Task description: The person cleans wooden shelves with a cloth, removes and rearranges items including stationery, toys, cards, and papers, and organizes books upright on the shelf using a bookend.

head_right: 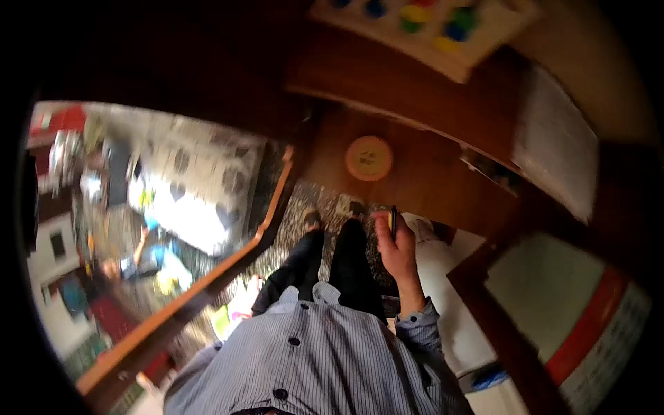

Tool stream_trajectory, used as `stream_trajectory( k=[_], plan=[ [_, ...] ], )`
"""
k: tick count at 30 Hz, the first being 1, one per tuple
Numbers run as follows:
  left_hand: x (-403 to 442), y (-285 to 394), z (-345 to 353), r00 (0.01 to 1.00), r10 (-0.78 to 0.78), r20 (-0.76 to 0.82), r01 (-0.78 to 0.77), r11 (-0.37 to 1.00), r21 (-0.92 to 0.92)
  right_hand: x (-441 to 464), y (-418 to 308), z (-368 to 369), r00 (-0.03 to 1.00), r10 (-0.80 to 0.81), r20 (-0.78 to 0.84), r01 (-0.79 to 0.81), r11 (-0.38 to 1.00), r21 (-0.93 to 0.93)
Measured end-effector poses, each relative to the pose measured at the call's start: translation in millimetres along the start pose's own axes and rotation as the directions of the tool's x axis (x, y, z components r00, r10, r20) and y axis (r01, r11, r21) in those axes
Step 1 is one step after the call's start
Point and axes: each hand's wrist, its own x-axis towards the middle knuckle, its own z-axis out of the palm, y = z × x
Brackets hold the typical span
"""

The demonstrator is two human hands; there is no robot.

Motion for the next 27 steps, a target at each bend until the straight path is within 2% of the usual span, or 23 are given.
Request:
stream_trajectory(
  k=[1,3,5,8,11,13,15,16,18,19,20,21,22,23,24,25,26,27],
  plan=[
    [13.5,0.7,-6.2,0.999,0.039,0.014,-0.039,0.999,0.029,3.4,-13.1,-0.1,0.991,0.008,0.13,-0.056,0.928,0.368],
    [33.7,10.1,-18.7,0.992,0.121,0.036,-0.123,0.989,0.081,8.8,-49.2,5.7,0.971,-0.076,0.226,-0.106,0.71,0.697],
    [40.5,0.2,-22.9,0.977,0.205,0.05,-0.21,0.971,0.115,-11.2,-83.7,33.7,0.976,-0.16,0.149,-0.003,0.674,0.738],
    [44.6,12.3,-24.9,0.946,0.316,0.071,-0.324,0.931,0.166,-22.5,-132.5,40.8,0.983,-0.116,0.144,-0.051,0.578,0.814],
    [46.9,38.0,-12.0,0.912,0.405,0.067,-0.409,0.888,0.208,-16.4,-150.2,25.9,0.929,-0.254,0.268,-0.081,0.568,0.819],
    [50.3,72.1,1.7,0.908,0.418,0.021,-0.415,0.892,0.178,-6.1,-160.6,6.7,0.896,-0.3,0.328,-0.08,0.618,0.782],
    [43.3,116.0,19.5,0.94,0.335,-0.059,-0.328,0.938,0.111,-0.8,-170.9,-9.4,0.893,-0.313,0.323,-0.048,0.649,0.76],
    [49.7,140.3,22.9,0.887,0.462,0.013,-0.462,0.886,0.019,-3.4,-184.1,-18.2,0.889,-0.323,0.326,-0.039,0.655,0.755],
    [25.2,236.4,18.9,0.899,0.438,0.0,-0.437,0.898,-0.041,-0.7,-193.9,-37.2,0.888,-0.321,0.328,-0.02,0.688,0.726],
    [22.4,265.8,20.7,0.897,0.442,-0.001,-0.433,0.879,-0.2,-2.2,-197.9,-45.6,0.891,-0.313,0.33,-0.014,0.707,0.707],
    [24.1,294.7,21.9,0.802,0.593,-0.073,-0.589,0.766,-0.258,-2.6,-200.5,-53.1,0.891,-0.317,0.324,0.009,0.727,0.687],
    [9.0,337.9,10.8,0.839,0.544,-0.023,-0.458,0.681,-0.572,-1.4,-202.4,-57.8,0.89,-0.325,0.319,0.032,0.743,0.669],
    [-6.1,381.3,-0.4,0.87,0.492,0.027,-0.266,0.515,-0.815,-1.1,-204.0,-60.5,0.89,-0.331,0.313,0.052,0.756,0.653],
    [-20.8,417.6,-12.6,0.831,0.551,0.078,-0.126,0.322,-0.938,-1.9,-205.3,-62.5,0.896,-0.331,0.295,0.075,0.769,0.635],
    [-30.7,448.1,-22.6,0.781,0.615,0.109,0.044,0.121,-0.992,-3.4,-206.0,-63.7,0.902,-0.33,0.277,0.096,0.781,0.617],
    [-34.6,475.2,-27.9,0.738,0.666,0.112,0.092,0.065,-0.994,-4.9,-206.0,-64.2,0.909,-0.325,0.261,0.113,0.795,0.597],
    [-35.9,493.8,-31.8,0.674,0.72,0.165,0.231,0.007,-0.973,-7.1,-205.5,-63.2,0.924,-0.309,0.226,0.124,0.8,0.586],
    [-37.6,517.2,-32.1,0.673,0.728,0.134,0.153,0.041,-0.987,-8.2,-205.0,-62.4,0.936,-0.294,0.192,0.136,0.808,0.573]
  ],
)
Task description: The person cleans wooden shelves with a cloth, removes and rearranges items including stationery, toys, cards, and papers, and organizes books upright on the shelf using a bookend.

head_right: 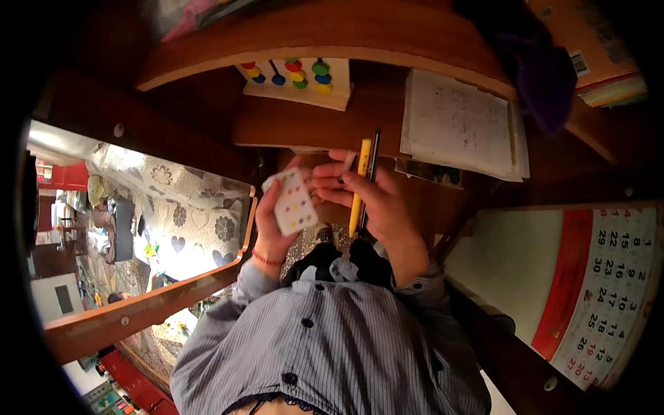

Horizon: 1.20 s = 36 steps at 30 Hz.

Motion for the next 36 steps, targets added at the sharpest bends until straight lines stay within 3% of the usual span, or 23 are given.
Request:
stream_trajectory(
  k=[1,2,5,8,11,13,15,17,18,21,22,25,27,28,30,31,33,34,36],
  plan=[
    [8.3,2.9,12.2,0.995,-0.013,0.096,0.014,1.0,-0.011,-1.2,0.6,1.2,0.999,-0.004,-0.038,0.004,1.0,-0.021],
    [18.4,-2.5,11.0,0.993,-0.048,0.105,0.061,0.991,-0.123,-3.4,0.6,0.7,0.998,-0.003,-0.067,0.001,1.0,-0.027],
    [25.6,-9.9,19.9,0.983,-0.032,0.18,0.061,0.986,-0.158,-7.5,0.3,4.5,0.986,-0.006,-0.168,-0.005,0.998,-0.066],
    [24.2,-9.7,23.0,0.984,-0.061,0.164,0.082,0.989,-0.124,-6.5,7.6,-2.5,0.98,-0.013,-0.197,-0.04,0.965,-0.26],
    [25.7,-9.2,19.5,0.981,-0.079,0.176,0.092,0.993,-0.072,1.2,15.6,8.9,0.951,-0.09,-0.296,-0.086,0.842,-0.533],
    [30.9,-15.3,6.6,0.989,-0.07,0.13,0.075,0.997,-0.035,14.9,27.5,9.2,0.89,-0.455,-0.021,0.241,0.509,-0.826],
    [30.6,-15.2,3.1,0.986,-0.114,0.12,0.126,0.987,-0.103,18.4,37.3,1.4,0.878,-0.467,0.107,0.3,0.363,-0.882],
    [30.3,-13.9,1.1,0.982,-0.139,0.126,0.156,0.978,-0.14,11.5,32.1,2.0,0.974,-0.198,-0.107,0.089,0.776,-0.624],
    [29.9,-12.2,1.0,0.98,-0.142,0.138,0.162,0.977,-0.142,9.3,29.9,4.0,0.986,-0.029,-0.161,-0.043,0.903,-0.427],
    [33.5,-10.3,-6.5,0.956,-0.175,0.236,0.219,0.961,-0.172,10.3,28.1,4.4,0.985,-0.05,-0.164,0.003,0.961,-0.278],
    [35.6,-9.9,-7.5,0.941,-0.185,0.282,0.243,0.952,-0.185,10.7,26.5,3.1,0.986,-0.029,-0.164,-0.023,0.952,-0.305],
    [33.4,-1.4,5.5,0.976,-0.219,0.005,0.218,0.972,-0.086,12.5,26.4,5.0,0.976,0.012,-0.219,-0.087,0.938,-0.335],
    [35.8,-8.1,-6.5,0.986,-0.163,0.045,0.166,0.982,-0.091,13.3,29.8,13.4,0.95,-0.019,-0.312,-0.079,0.951,-0.299],
    [37.9,-9.7,-9.6,0.988,-0.134,0.071,0.141,0.985,-0.096,11.7,33.7,5.8,0.964,-0.059,-0.261,-0.035,0.94,-0.339],
    [38.7,-5.5,-4.9,0.992,-0.115,0.059,0.118,0.992,-0.039,10.7,24.2,14.2,0.951,-0.249,-0.182,0.042,0.689,-0.723],
    [38.8,-2.6,-2.7,0.993,-0.108,0.041,0.109,0.994,-0.01,11.2,16.2,19.6,0.945,-0.299,-0.135,0.086,0.622,-0.778],
    [36.6,9.0,6.2,0.976,-0.125,0.18,0.146,0.983,-0.109,8.8,2.1,33.2,0.927,-0.373,-0.043,0.155,0.484,-0.861],
    [36.0,16.2,15.1,0.959,-0.131,0.251,0.172,0.974,-0.149,7.7,-6.9,39.0,0.926,-0.374,-0.046,0.169,0.52,-0.837],
    [32.9,23.3,30.6,0.966,-0.138,0.219,0.17,0.976,-0.136,2.1,-15.9,46.2,0.94,-0.335,-0.068,0.16,0.608,-0.778]
  ],
)
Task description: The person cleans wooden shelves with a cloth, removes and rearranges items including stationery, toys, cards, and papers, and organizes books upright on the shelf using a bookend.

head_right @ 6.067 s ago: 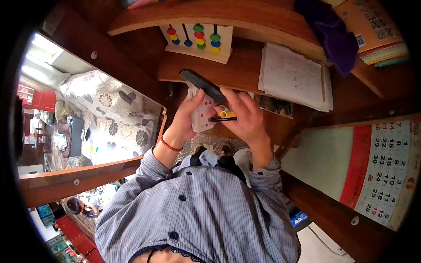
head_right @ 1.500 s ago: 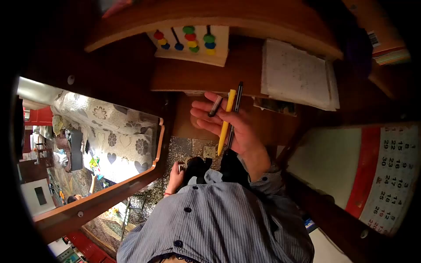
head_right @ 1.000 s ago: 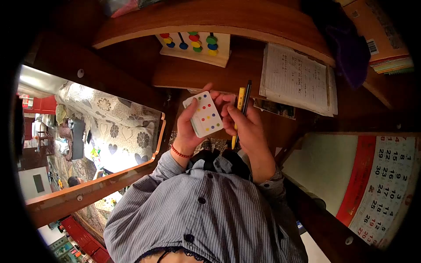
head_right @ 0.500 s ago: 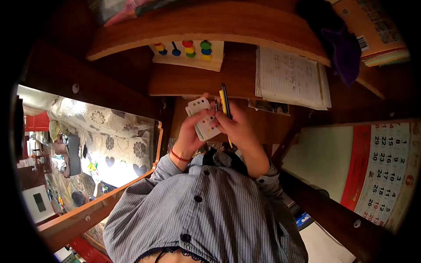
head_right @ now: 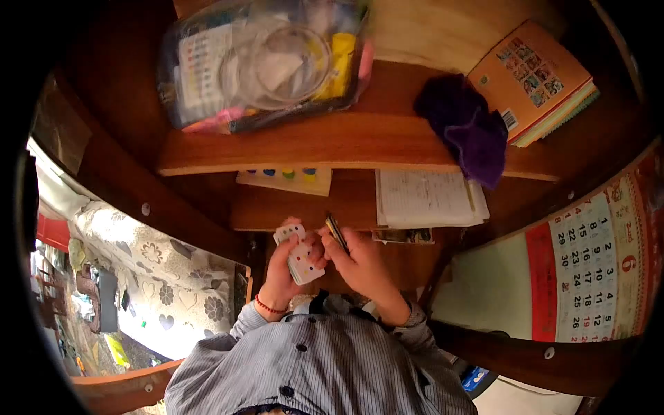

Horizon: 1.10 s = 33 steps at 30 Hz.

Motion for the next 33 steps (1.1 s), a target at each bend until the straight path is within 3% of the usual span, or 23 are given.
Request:
stream_trajectory(
  k=[1,5,6,7,8,10,13,17,20,23,26,31,33],
  plan=[
    [0.2,0.7,2.4,1.0,-0.013,-0.008,0.013,1.0,-0.02,0.7,5.9,1.3,1.0,0.023,-0.016,-0.022,0.996,0.086],
    [5.8,-1.7,-4.9,0.99,-0.045,-0.137,0.038,0.998,-0.058,-3.0,-5.0,5.4,0.996,0.013,-0.093,-0.011,1.0,0.019],
    [7.2,-1.4,8.9,0.992,0.116,-0.05,-0.111,0.988,0.106,-1.7,-5.7,7.6,0.992,-0.014,-0.125,0.011,1.0,-0.024],
    [8.1,-1.7,11.0,0.986,0.14,-0.085,-0.126,0.98,0.155,-0.4,3.4,11.5,0.975,-0.155,-0.159,0.155,0.988,-0.015],
    [7.9,-2.5,11.3,0.98,0.164,-0.112,-0.138,0.969,0.205,-3.2,-0.1,13.3,0.988,-0.119,-0.101,0.109,0.989,-0.098],
    [6.6,-3.5,13.7,0.984,0.154,-0.084,-0.138,0.974,0.178,-7.6,-15.0,13.8,0.999,-0.046,0.001,0.045,0.961,-0.272],
    [2.1,-1.6,13.3,0.991,0.131,-0.012,-0.127,0.977,0.172,-6.3,3.5,22.4,0.984,-0.173,-0.044,0.14,0.904,-0.404],
    [-3.1,-7.3,13.8,0.991,0.111,0.071,-0.118,0.988,0.103,-10.7,-4.1,18.0,0.993,-0.103,-0.058,0.072,0.917,-0.392],
    [-3.4,-13.5,3.8,0.994,0.038,0.098,-0.04,0.999,0.02,-15.5,0.4,14.3,0.984,-0.155,-0.087,0.109,0.911,-0.397],
    [-6.4,-21.8,4.4,1.0,0.014,0.017,-0.015,1.0,0.02,-19.8,10.7,13.1,0.934,-0.329,-0.141,0.198,0.803,-0.563],
    [-7.1,-30.3,2.3,0.997,0.071,-0.036,-0.065,0.986,0.151,-29.9,20.5,13.7,0.955,-0.284,-0.089,0.127,0.657,-0.743],
    [-5.3,-34.0,3.7,0.995,0.088,0.044,-0.097,0.953,0.286,-37.0,1.7,-0.8,0.96,-0.267,-0.084,0.165,0.784,-0.598],
    [-8.9,-27.0,28.7,0.995,0.097,0.04,-0.105,0.906,0.41,-36.9,-14.4,-17.6,0.926,-0.361,-0.112,0.233,0.778,-0.583]
  ],
)
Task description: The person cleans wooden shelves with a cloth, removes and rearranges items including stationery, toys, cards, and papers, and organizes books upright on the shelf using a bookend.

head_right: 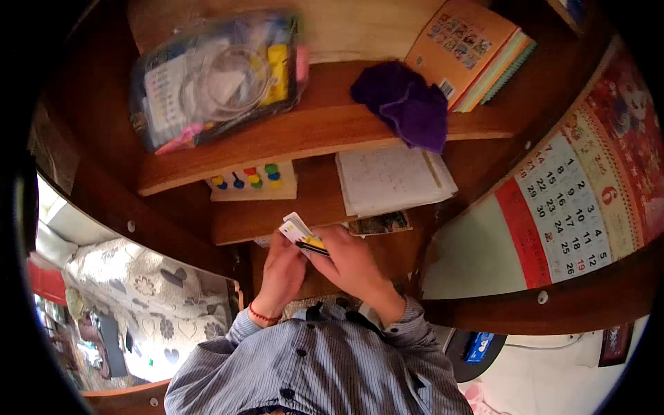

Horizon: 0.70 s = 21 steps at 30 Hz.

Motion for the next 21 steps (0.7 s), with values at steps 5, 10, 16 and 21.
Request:
stream_trajectory(
  k=[5,10,16,21],
  plan=[
    [17.4,73.7,24.5,0.729,0.516,0.45,-0.68,0.47,0.563,58.0,-15.3,-94.1,0.866,-0.421,-0.27,0.294,0.865,-0.406],
    [64.3,161.6,70.8,0.365,0.365,0.857,-0.612,-0.599,0.516,170.8,-9.7,-163.7,0.813,-0.577,-0.077,0.369,0.613,-0.699],
    [107.4,177.4,69.5,0.572,0.35,0.742,-0.276,-0.77,0.576,217.1,28.3,-166.7,0.81,-0.582,0.075,0.448,0.529,-0.72],
    [128.4,168.0,70.2,0.547,0.396,0.738,-0.174,-0.808,0.563,214.3,26.4,-155.4,0.812,-0.573,0.108,0.478,0.548,-0.687]
  ],
)
